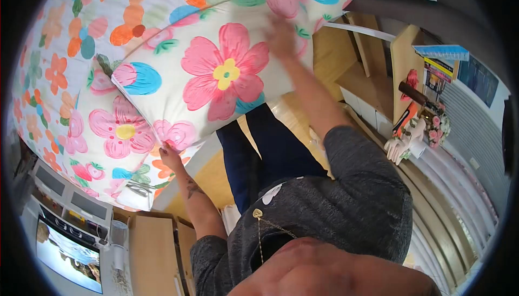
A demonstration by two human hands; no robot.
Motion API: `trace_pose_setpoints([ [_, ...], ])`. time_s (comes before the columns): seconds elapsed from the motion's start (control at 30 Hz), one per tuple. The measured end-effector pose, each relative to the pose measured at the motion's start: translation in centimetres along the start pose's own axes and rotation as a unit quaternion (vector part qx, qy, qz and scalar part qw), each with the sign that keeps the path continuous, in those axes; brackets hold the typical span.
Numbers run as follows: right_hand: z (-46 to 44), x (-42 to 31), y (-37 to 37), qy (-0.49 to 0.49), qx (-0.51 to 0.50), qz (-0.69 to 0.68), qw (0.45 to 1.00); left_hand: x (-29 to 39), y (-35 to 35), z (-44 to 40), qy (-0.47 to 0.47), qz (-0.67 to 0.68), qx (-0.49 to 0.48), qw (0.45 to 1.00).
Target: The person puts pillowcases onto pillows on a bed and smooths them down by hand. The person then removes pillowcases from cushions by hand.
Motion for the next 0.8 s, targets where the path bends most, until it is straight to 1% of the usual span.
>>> trace_pose_setpoints([
  [0.03,2.5,5.6,0.7,-0.058,0.017,0.043,0.997,-1.1,-0.4,-1.3,-0.049,-0.016,0.032,0.998],
  [0.07,4.2,11.5,1.1,-0.191,-0.12,0.098,0.969,-0.1,-0.6,-2.4,-0.103,-0.023,0.07,0.992],
  [0.1,6.6,16.9,1.5,-0.286,-0.291,0.162,0.898,1.1,-0.7,-1.6,-0.008,0.025,0.012,1.0],
  [0.13,7.7,16.5,5.8,-0.365,-0.306,0.161,0.864,0.6,-1.1,-1.4,-0.008,0.029,0.01,1.0],
  [0.17,8.9,16.0,10.3,-0.44,-0.321,0.163,0.822,-1.2,-2.0,-1.8,0.059,0.125,-0.055,0.989],
  [0.2,9.6,15.9,11.4,-0.458,-0.328,0.155,0.812,-1.8,-2.4,-2.1,0.121,0.221,-0.116,0.961],
  [0.23,10.4,16.0,12.4,-0.475,-0.335,0.147,0.8,-1.2,-2.1,-0.8,0.192,0.281,-0.14,0.93],
  [0.27,11.5,16.5,10.3,-0.347,-0.381,0.147,0.844,1.0,-1.1,0.5,0.186,0.29,-0.134,0.929],
  [0.3,10.9,15.8,8.7,-0.207,-0.416,0.147,0.873,4.6,0.3,2.0,0.098,0.374,-0.161,0.908],
  [0.33,9.6,13.3,9.1,-0.195,-0.408,0.14,0.881,8.2,2.8,3.9,0.005,0.451,-0.182,0.874],
  [0.37,7.9,8.9,10.0,-0.21,-0.31,-0.019,0.927,11.7,5.6,6.9,0.006,0.412,-0.178,0.893],
  [0.4,5.4,4.6,11.0,-0.215,-0.205,-0.181,0.937,15.6,8.8,10.3,0.006,0.375,-0.172,0.911],
  [0.43,2.2,0.6,12.4,-0.146,-0.114,-0.262,0.947,19.4,11.8,13.1,-0.074,0.365,-0.192,0.908],
  [0.47,-1.2,-2.9,14.7,-0.074,-0.015,-0.335,0.939,23.1,14.4,16.1,-0.158,0.353,-0.213,0.897],
  [0.5,-4.9,-6.1,18.0,0.033,0.018,-0.313,0.949,27.1,16.9,20.1,-0.301,0.315,-0.22,0.873],
  [0.53,-8.2,-9.6,22.3,0.135,0.053,-0.282,0.948,30.1,19.5,24.6,-0.435,0.266,-0.221,0.831],
  [0.6,-12.7,-16.6,33.8,0.078,0.105,-0.468,0.874,34.1,24.0,33.2,-0.588,0.143,-0.312,0.733],
  [0.63,-14.2,-18.1,37.9,0.091,0.119,-0.466,0.872,35.2,26.1,36.8,-0.663,0.112,-0.336,0.66],
  [0.67,-15.3,-19.5,41.9,0.141,0.147,-0.473,0.857,35.8,28.0,40.2,-0.73,0.077,-0.357,0.578],
  [0.7,-15.7,-20.7,45.3,0.188,0.176,-0.477,0.84,36.0,30.1,43.3,-0.767,0.07,-0.368,0.521],
  [0.73,-15.7,-21.6,48.1,0.199,0.189,-0.47,0.839,35.7,31.8,45.7,-0.801,0.064,-0.377,0.46],
  [0.77,-15.4,-22.6,50.1,0.199,0.162,-0.481,0.839,35.1,32.9,46.7,-0.81,0.078,-0.379,0.441],
  [0.8,-15.0,-23.3,51.0,0.195,0.131,-0.493,0.838,34.6,33.7,47.1,-0.795,0.153,-0.402,0.427],
])
Point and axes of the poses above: each hand's wrist, its own z-axis away from the middle knuckle, its own y-axis out of the back of the hand, x = y × z, the point moved 6 cm from there along -z, towards the middle knuckle, and after that the axes turned 14 degrees about y, right-handed, at the moved point
